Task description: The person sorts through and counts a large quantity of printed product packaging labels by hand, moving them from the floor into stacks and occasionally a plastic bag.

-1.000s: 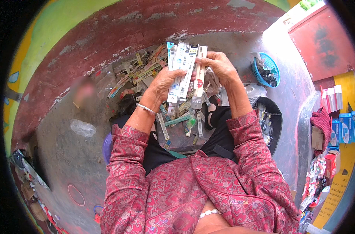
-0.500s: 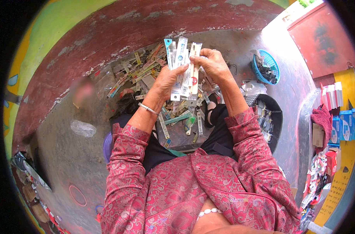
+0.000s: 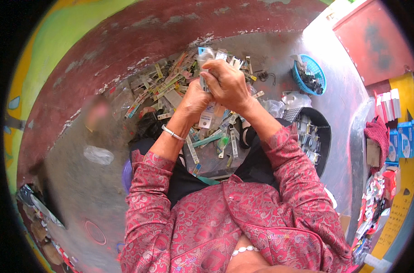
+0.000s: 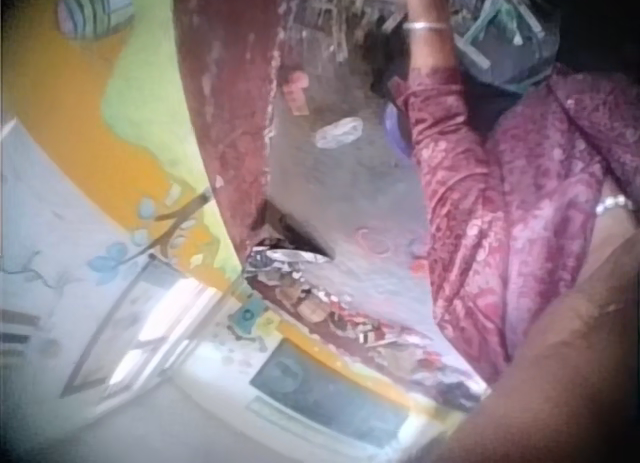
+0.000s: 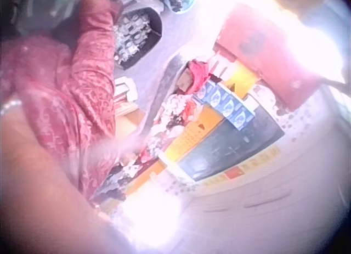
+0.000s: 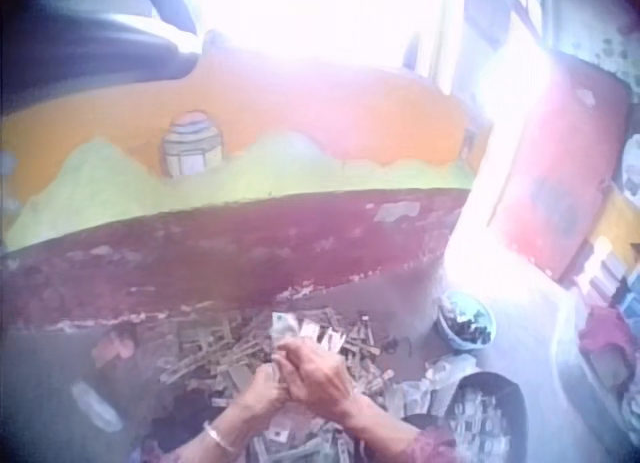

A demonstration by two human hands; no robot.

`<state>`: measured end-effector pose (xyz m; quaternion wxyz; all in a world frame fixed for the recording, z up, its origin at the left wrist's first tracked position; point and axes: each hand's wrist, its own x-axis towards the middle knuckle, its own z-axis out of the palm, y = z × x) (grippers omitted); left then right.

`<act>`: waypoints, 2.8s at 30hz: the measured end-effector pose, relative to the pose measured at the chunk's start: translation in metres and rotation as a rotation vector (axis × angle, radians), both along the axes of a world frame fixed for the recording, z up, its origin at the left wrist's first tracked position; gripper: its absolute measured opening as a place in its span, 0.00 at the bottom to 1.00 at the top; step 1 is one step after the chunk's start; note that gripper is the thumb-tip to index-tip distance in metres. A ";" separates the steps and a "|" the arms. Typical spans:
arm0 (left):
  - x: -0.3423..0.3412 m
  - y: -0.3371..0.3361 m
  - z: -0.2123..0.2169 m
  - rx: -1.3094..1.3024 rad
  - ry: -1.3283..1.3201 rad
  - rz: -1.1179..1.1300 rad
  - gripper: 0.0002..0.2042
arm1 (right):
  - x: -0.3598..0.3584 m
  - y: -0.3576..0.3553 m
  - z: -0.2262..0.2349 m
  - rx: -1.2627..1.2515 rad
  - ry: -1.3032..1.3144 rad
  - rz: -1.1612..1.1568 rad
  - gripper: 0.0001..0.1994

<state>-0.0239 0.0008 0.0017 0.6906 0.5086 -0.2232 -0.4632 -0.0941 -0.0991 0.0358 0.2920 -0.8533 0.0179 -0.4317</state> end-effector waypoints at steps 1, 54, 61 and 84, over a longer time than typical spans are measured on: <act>-0.002 0.003 0.005 0.007 -0.099 -0.055 0.11 | 0.006 -0.009 -0.003 -0.130 0.010 0.009 0.05; 0.003 0.000 -0.012 -0.093 0.359 0.033 0.12 | -0.003 -0.042 -0.016 1.160 0.420 0.252 0.08; -0.002 0.001 -0.004 -0.096 0.118 0.176 0.13 | -0.007 -0.052 -0.009 1.106 0.504 0.156 0.09; -0.009 -0.004 -0.015 0.074 0.251 -0.092 0.12 | -0.004 -0.026 0.005 0.253 0.450 -0.151 0.16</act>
